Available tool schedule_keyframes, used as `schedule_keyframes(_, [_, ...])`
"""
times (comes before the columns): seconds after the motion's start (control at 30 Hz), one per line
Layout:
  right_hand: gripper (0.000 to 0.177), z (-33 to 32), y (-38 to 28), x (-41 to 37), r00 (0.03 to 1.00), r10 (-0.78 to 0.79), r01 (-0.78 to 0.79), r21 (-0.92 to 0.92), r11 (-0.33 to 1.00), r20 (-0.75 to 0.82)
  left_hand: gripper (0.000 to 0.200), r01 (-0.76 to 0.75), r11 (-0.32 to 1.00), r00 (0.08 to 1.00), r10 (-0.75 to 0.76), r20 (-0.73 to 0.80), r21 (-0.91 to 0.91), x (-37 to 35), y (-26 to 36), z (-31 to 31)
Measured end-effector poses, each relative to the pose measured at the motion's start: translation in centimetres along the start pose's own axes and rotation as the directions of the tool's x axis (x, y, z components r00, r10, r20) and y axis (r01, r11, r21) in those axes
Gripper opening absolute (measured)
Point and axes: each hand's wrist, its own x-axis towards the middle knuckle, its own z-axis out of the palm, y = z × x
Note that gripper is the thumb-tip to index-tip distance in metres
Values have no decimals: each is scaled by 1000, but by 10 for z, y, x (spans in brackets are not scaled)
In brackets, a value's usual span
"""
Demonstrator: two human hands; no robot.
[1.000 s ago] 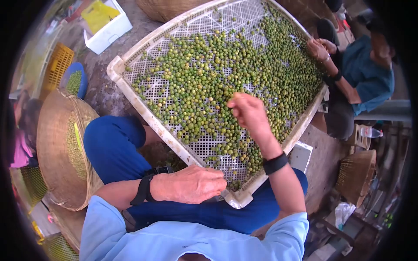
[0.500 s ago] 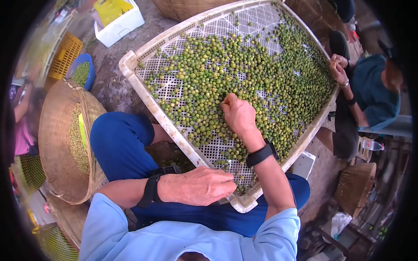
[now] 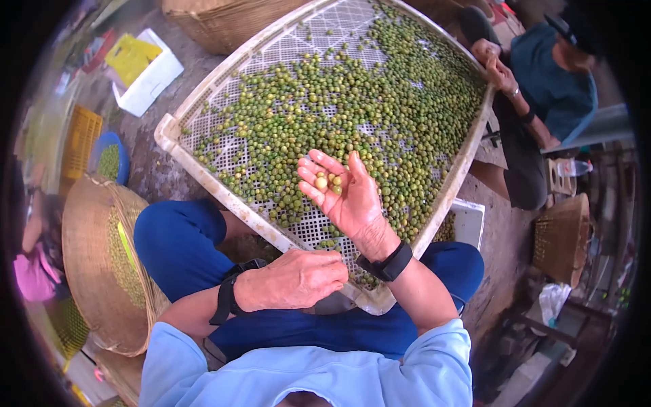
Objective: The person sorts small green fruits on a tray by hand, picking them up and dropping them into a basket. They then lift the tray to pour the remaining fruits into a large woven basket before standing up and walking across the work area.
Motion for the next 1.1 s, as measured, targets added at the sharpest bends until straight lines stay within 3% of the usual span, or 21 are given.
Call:
schedule_keyframes(0.07, [65,4,2,-6,999,-6,7,17,1000,-40,11,-5,1000,1000,5,18,13,1,0,1])
schedule_keyframes(0.17, [59,-1,-2,-15,999,-12,10,49,999,32,11,-39,996,999,38,12,79,2,-1,3])
schedule_keyframes(0.27, [29,-3,-19,-40,993,-114,112,-164,980,-5,8,-14,995,1000,13,10,100,4,-1,5])
schedule_keyframes(0.33, [21,1,-45,-73,977,-199,166,-303,938,-81,7,-19,996,1000,16,25,91,8,1,1])
schedule_keyframes(0.37, [20,-6,-64,-91,974,-227,212,-355,910,1,7,17,998,999,-19,27,67,9,2,0])
schedule_keyframes(0.43, [19,-3,-100,-139,898,-429,332,-498,801,-92,8,89,996,996,-90,25,25,11,3,0])
schedule_keyframes(0.53, [23,-23,-143,-204,699,-697,460,-648,607,-158,7,141,989,989,-144,43,51,14,6,-3])
schedule_keyframes(0.6, [21,-40,-158,-238,507,-807,359,-776,519,-305,4,192,978,980,-196,38,75,17,2,-1])
schedule_keyframes(0.67, [16,-80,-176,-264,437,-823,247,-831,498,-363,5,84,996,996,-84,3,21,12,-10,4])
schedule_keyframes(0.7, [13,-100,-180,-271,339,-848,149,-867,475,-407,3,100,994,995,-100,5,34,8,-15,7])
schedule_keyframes(0.73, [16,-135,-191,-284,417,-844,79,-911,404,-338,3,102,994,995,-102,12,37,9,-19,8])
schedule_keyframes(0.77, [24,-150,-193,-293,475,-824,-98,-949,299,-308,3,123,990,992,-121,-27,72,11,-19,6])
schedule_keyframes(0.83, [29,-171,-183,-287,280,-802,-450,-810,375,-527,5,15,993,997,-23,68,117,13,-20,4])
schedule_keyframes(0.87, [29,-205,-189,-298,301,-803,-447,-820,358,-515,5,24,991,998,-30,48,129,13,-21,4])
schedule_keyframes(0.9, [29,-255,-208,-314,337,-942,-681,-690,-244,0,5,81,992,995,-87,55,98,12,-22,6])
schedule_keyframes(0.93, [29,-249,-210,-302,505,-727,-754,-173,-634,466,6,141,988,987,-145,64,65,10,-24,7])
schedule_keyframes(0.97, [30,-234,-216,-303,541,-776,-705,-329,-629,325,5,117,991,992,-120,43,62,10,-27,9])
schedule_keyframes(1.03, [30,-127,-197,-272,574,-818,-642,-609,-465,19,5,129,990,991,-130,24,61,10,-26,6])
schedule_keyframes(1.1, [27,-27,-165,-233,632,-772,-679,-525,-514,-62,5,131,989,991,-134,27,72,9,-28,6])
